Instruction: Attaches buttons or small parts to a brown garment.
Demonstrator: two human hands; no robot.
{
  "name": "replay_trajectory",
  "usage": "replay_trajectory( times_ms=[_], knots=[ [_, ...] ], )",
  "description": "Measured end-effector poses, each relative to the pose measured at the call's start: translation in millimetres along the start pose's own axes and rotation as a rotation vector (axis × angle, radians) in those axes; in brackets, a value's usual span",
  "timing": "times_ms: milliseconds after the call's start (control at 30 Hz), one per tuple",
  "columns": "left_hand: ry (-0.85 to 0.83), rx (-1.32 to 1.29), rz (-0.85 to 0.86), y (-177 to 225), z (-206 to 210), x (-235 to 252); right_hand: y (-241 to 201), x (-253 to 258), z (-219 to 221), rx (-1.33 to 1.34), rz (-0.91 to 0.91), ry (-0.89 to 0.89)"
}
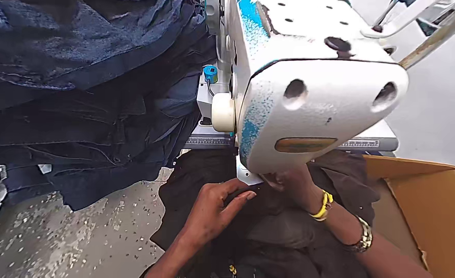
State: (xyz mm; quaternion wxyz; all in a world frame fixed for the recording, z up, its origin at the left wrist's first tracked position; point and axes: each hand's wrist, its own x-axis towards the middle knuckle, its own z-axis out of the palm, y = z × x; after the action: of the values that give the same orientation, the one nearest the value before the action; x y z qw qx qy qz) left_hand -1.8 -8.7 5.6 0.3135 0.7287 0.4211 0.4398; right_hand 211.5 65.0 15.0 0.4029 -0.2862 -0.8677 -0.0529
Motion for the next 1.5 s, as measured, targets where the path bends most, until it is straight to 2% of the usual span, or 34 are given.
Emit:
replay_trajectory(
  times_ms=[100, 167, 267, 400, 700, 867, 1033, 1100, 1233, 1367, 1433, 1500],
  knots=[
    [0.11, -0.052, -0.102, -3, -26, -4, -13, -17, -9, 0.555, 0.28, -0.203],
    [0.218, 0.065, -0.271, -19, -49, -6, -12, -20, -11, 0.535, 0.436, -0.199],
    [0.258, 0.203, -0.471, -52, -66, -11, 2, -14, -3, 0.498, 0.654, -0.207],
    [0.257, 0.202, -0.544, -62, -65, -18, -4, 3, 2, 0.44, 0.826, -0.261],
    [0.247, 0.293, -0.518, -74, -57, -12, -13, 10, 10, 0.347, 0.922, -0.202],
    [0.246, 0.31, -0.513, -76, -55, -14, -16, 13, 10, 0.342, 0.963, -0.233],
    [0.296, 0.298, -0.503, -66, -60, -14, 6, -4, 2, 0.579, 0.754, -0.239],
    [0.295, 0.309, -0.464, -58, -60, -11, 16, -15, -1, 0.586, 0.725, -0.207],
    [0.267, 0.334, -0.412, -49, -54, 1, 24, -21, -10, 0.426, 0.762, -0.205],
    [0.223, 0.419, -0.375, -56, -50, -1, 41, -27, -31, 0.271, 0.756, -0.342],
    [0.18, 0.434, -0.307, -62, -43, -4, 63, -32, -42, 0.062, 0.844, -0.336],
    [0.063, 0.336, -0.258, -62, -34, -2, 85, -38, -38, -0.17, 0.81, -0.236]
  ],
)
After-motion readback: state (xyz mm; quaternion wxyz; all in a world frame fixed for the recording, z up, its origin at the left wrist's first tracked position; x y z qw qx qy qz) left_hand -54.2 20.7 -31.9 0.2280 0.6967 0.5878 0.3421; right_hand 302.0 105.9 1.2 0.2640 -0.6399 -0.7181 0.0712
